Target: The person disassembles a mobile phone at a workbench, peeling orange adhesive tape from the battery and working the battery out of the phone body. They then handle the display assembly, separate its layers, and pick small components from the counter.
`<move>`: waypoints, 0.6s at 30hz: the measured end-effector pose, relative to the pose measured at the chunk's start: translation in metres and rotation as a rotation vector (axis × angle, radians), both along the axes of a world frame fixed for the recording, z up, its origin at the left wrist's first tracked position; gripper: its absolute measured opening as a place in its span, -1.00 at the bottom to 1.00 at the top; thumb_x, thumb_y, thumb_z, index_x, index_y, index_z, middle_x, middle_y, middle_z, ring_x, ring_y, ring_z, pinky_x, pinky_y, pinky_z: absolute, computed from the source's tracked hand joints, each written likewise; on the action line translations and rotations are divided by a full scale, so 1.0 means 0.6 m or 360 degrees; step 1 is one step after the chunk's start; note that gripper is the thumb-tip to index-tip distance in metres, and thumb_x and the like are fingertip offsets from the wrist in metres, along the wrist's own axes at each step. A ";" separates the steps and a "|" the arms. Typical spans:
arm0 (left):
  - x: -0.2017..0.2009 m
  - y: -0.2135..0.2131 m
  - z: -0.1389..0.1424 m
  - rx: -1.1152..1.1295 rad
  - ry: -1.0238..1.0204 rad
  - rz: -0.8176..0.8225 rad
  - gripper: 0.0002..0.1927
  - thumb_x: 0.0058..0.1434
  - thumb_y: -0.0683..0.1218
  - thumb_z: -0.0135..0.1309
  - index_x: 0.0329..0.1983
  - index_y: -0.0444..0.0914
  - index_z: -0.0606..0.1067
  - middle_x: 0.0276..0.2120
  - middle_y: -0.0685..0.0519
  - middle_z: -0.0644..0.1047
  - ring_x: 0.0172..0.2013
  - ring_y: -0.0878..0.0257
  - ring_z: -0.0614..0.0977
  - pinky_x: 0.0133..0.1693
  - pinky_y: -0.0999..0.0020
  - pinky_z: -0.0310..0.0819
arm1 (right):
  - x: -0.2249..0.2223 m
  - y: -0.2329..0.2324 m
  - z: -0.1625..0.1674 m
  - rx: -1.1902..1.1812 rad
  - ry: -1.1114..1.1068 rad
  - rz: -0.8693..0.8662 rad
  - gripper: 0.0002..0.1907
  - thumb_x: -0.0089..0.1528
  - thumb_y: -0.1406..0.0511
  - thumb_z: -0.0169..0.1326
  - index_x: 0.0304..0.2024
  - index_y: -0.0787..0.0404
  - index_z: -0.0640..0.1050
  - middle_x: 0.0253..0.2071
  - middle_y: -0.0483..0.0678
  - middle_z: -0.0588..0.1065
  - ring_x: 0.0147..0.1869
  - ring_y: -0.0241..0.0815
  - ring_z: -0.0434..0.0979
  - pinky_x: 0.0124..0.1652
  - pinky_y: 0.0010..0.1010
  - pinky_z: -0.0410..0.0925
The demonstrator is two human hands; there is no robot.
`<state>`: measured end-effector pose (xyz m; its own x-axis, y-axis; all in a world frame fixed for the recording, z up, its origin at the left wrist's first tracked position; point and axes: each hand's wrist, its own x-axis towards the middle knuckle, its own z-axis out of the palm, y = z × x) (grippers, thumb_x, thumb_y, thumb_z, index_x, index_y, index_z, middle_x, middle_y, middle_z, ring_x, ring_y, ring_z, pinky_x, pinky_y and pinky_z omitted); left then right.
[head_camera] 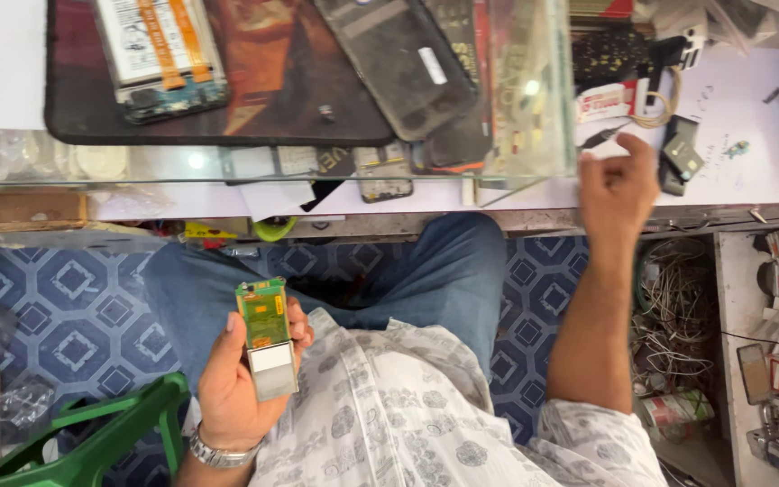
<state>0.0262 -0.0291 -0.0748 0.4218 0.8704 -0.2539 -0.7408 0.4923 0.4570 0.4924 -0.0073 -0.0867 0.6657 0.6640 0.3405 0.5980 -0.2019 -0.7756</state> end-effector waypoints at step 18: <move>0.055 -0.069 0.024 0.0017 0.0158 -0.0049 -0.45 0.53 0.12 -0.19 0.28 -0.44 0.32 0.01 -0.16 0.44 -0.05 0.07 0.44 0.10 0.10 0.27 | 0.029 0.034 0.009 -0.0118 -0.0490 0.0016 -0.68 0.20 0.28 0.38 -0.28 0.37 0.52 -0.44 0.07 0.54 -0.36 0.06 0.53 -0.31 -0.12 0.36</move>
<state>0.0594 -0.0705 -0.0604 0.4214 0.8604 -0.2864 -0.6765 0.5086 0.5326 0.5098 0.0131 -0.0815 0.5320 0.7005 0.4756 0.8048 -0.2437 -0.5412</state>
